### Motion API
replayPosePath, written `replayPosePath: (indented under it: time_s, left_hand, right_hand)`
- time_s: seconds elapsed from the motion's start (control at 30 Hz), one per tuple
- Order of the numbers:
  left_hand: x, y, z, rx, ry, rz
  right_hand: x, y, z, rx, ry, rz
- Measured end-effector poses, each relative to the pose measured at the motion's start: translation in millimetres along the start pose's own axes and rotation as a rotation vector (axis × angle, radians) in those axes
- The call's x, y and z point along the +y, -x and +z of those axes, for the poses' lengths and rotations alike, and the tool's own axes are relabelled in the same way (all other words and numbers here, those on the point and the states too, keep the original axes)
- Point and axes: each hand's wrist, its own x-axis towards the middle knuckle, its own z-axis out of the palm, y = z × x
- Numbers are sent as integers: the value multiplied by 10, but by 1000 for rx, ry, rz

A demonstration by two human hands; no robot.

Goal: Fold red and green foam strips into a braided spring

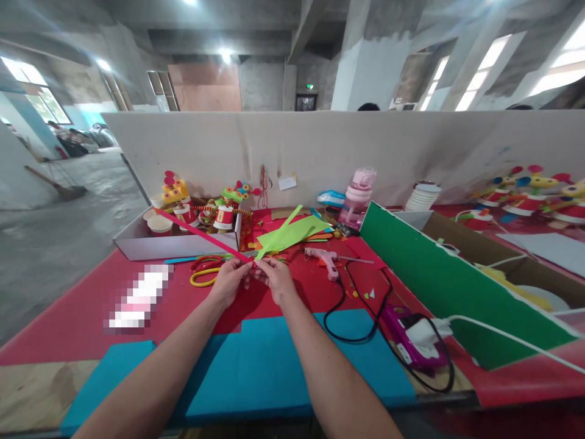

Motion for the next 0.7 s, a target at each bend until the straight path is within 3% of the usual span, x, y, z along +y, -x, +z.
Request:
replayPosePath:
  time_s: [0.17,0.4,0.57,0.7]
  left_hand:
    - [3,6,-8,-30,-132,25]
    - [21,26,2,-67,-108,106]
    - [0,9,-18,-100,-165,126]
    - [7,3,-14,-42,-248,170]
  right_hand:
    - [-48,3,-29,-35,26,12]
    - [21,-29,-4,-24,10,-123]
    - [45,-48,-32,-14,96,-90]
    - [39,-39,-12,19,81,-105]
